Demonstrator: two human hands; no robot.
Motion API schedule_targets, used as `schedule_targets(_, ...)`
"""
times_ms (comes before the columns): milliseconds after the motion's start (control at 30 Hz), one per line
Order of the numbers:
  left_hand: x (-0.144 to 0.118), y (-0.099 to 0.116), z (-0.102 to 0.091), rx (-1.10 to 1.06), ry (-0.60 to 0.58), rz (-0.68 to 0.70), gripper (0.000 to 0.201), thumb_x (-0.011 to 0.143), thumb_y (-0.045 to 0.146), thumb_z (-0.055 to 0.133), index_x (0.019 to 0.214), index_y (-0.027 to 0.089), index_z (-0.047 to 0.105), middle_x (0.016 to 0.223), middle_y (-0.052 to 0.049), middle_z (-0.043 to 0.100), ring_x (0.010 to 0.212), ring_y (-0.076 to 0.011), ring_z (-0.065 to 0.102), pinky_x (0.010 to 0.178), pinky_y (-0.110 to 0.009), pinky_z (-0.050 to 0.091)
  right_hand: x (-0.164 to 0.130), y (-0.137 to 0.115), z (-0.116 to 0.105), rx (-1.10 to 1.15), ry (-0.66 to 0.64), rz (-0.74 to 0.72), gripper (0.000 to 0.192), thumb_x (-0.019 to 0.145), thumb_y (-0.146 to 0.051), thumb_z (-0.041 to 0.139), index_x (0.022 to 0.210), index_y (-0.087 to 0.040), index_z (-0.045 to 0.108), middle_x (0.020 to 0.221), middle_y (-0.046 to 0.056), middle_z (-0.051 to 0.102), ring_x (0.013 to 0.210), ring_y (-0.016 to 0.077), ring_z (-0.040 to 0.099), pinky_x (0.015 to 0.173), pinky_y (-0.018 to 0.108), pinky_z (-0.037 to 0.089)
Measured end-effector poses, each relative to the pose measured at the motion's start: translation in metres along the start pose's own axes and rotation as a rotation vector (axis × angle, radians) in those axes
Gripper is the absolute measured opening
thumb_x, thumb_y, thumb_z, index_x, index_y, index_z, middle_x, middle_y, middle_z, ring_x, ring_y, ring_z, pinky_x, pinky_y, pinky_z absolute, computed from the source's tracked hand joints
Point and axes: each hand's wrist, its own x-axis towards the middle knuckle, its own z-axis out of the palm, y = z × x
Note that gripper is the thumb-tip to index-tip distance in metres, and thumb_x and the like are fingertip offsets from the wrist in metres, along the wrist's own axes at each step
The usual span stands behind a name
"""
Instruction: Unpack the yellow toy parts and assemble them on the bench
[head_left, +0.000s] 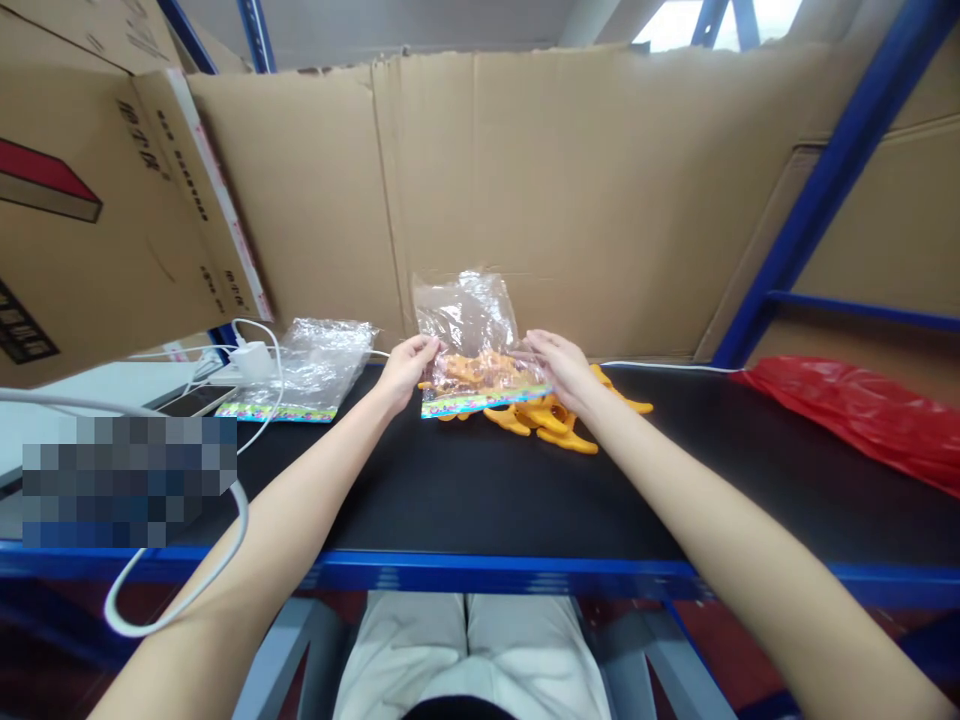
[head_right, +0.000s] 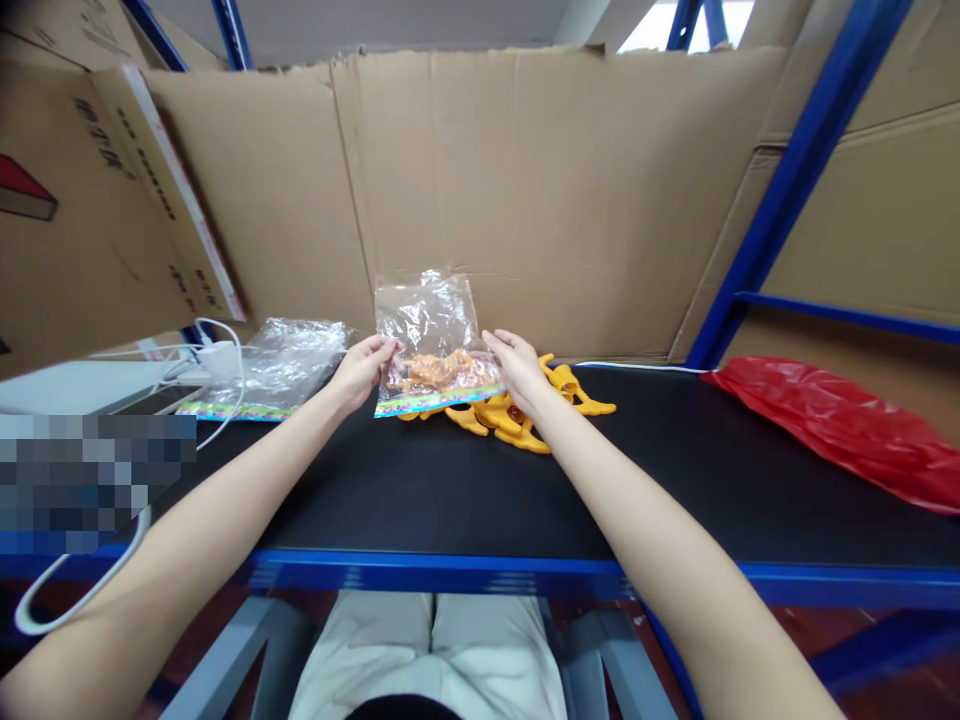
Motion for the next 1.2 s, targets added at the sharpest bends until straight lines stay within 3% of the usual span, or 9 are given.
schedule_targets(133,-0.002,0.004,-0.001,-0.023,-0.126,-0.045,0.026,0.078,0.042,0.061,0.076,0.016,0.059,0.054,0.000,0.059,0.044,-0.0108,0.055,0.045,-0.021,0.043,0.000,-0.008,-0.004,0.062,-0.070,0.088,0.027,0.065,-0.042,0.073,0.073,-0.021,0.059,0.073,0.002,0.063,0.064,0.0148,0.060,0.074,0.035,0.053)
schedule_targets(400,-0.002,0.005,0.002,-0.108,-0.121,-0.101,0.034,0.081,0.048,0.054,0.075,0.015,0.060,0.059,-0.004,0.063,0.042,-0.0140,0.057,0.043,-0.025,0.043,0.000,-0.005,-0.002,0.129,0.103,0.007,0.026,0.056,-0.036,0.078,0.069,-0.022,0.060,0.070,-0.002,0.062,0.067,0.0129,0.057,0.068,0.029,0.049)
schedule_targets(567,-0.003,0.005,0.007,-0.147,-0.008,-0.048,0.031,0.075,0.045,0.061,0.078,0.014,0.061,0.065,-0.002,0.062,0.046,-0.0110,0.055,0.044,-0.023,0.043,-0.001,-0.005,0.003,0.105,0.146,-0.057,0.020,0.062,-0.032,0.073,0.067,-0.020,0.058,0.064,-0.004,0.058,0.060,0.0103,0.052,0.060,0.025,0.045)
schedule_targets(733,0.001,0.000,0.004,-0.070,0.167,0.051,0.025,0.071,0.039,0.067,0.074,0.015,0.061,0.058,0.004,0.052,0.044,-0.0062,0.045,0.044,-0.019,0.037,-0.009,-0.003,0.010,-0.029,0.103,-0.044,0.014,0.074,-0.026,0.064,0.065,-0.018,0.056,0.062,-0.004,0.055,0.051,0.0072,0.048,0.052,0.022,0.040)
schedule_targets(867,0.006,-0.006,0.001,-0.001,0.292,0.145,0.025,0.075,0.037,0.063,0.064,0.015,0.056,0.054,0.005,0.045,0.045,-0.0050,0.039,0.043,-0.017,0.032,-0.016,0.001,0.014,-0.126,0.060,-0.058,0.017,0.082,-0.030,0.055,0.069,-0.021,0.051,0.054,-0.006,0.047,0.036,0.0058,0.036,0.036,0.020,0.028)
schedule_targets(967,0.006,-0.006,0.001,-0.019,0.327,0.129,0.024,0.077,0.033,0.058,0.061,0.016,0.051,0.051,0.006,0.039,0.043,-0.0059,0.037,0.040,-0.018,0.031,-0.017,0.004,0.014,-0.190,0.078,-0.095,0.018,0.084,-0.034,0.053,0.072,-0.021,0.050,0.049,-0.008,0.040,0.033,0.0053,0.028,0.032,0.020,0.020)
schedule_targets(1200,0.005,-0.003,0.001,-0.081,0.357,0.079,0.014,0.073,0.021,0.056,0.062,0.018,0.048,0.049,0.008,0.034,0.039,-0.0057,0.031,0.038,-0.018,0.027,-0.019,0.000,0.016,-0.227,0.038,-0.152,0.025,0.079,-0.046,0.060,0.080,-0.021,0.054,0.043,-0.009,0.037,0.036,0.0057,0.029,0.036,0.019,0.023)
